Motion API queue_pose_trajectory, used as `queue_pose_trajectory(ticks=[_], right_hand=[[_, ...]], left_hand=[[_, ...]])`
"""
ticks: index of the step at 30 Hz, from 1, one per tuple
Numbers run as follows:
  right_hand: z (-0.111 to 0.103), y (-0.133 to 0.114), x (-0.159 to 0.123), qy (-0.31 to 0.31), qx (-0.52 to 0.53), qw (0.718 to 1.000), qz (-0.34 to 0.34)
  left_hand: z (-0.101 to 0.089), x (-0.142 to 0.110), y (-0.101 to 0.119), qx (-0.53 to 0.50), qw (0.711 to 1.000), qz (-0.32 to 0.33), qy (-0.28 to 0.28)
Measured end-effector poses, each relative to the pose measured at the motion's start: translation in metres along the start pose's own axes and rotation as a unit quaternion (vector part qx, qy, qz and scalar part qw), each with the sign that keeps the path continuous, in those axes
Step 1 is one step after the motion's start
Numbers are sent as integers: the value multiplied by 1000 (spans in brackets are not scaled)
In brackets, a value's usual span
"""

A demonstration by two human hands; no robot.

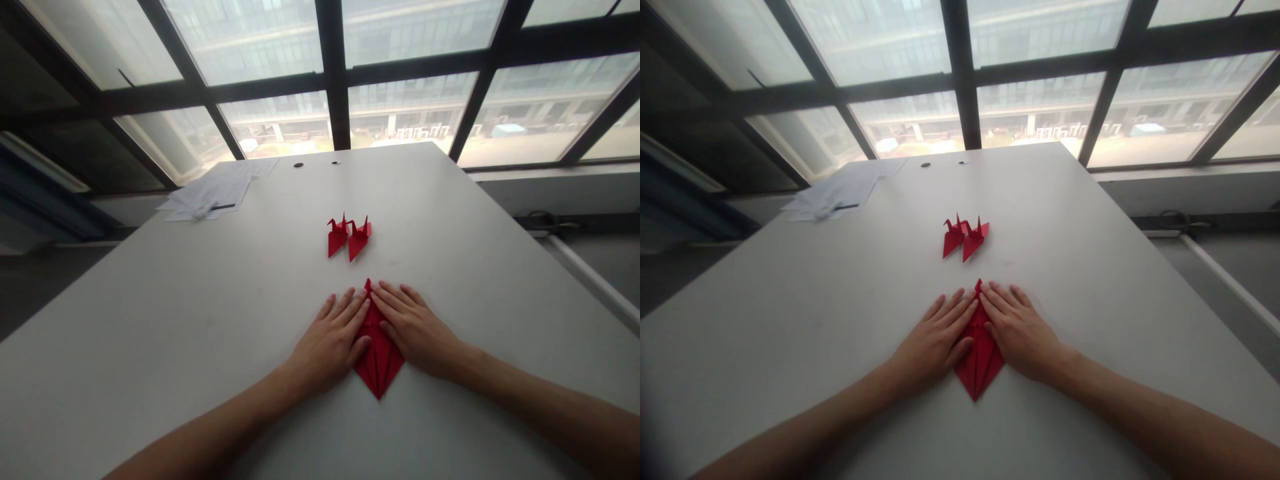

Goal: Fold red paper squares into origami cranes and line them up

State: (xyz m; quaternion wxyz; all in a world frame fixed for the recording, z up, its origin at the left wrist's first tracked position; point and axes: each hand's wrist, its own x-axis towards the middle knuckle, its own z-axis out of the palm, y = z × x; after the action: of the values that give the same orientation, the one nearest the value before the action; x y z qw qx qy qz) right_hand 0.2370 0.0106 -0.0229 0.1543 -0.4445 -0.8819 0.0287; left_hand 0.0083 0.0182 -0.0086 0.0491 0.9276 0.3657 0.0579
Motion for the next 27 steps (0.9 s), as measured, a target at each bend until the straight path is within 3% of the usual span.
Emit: queue_pose_trajectory(ticks=[27], right_hand=[[-2,-1,2,4,-5,1000,-6]], left_hand=[[-1,0,-1,2,1000,8,-4]])
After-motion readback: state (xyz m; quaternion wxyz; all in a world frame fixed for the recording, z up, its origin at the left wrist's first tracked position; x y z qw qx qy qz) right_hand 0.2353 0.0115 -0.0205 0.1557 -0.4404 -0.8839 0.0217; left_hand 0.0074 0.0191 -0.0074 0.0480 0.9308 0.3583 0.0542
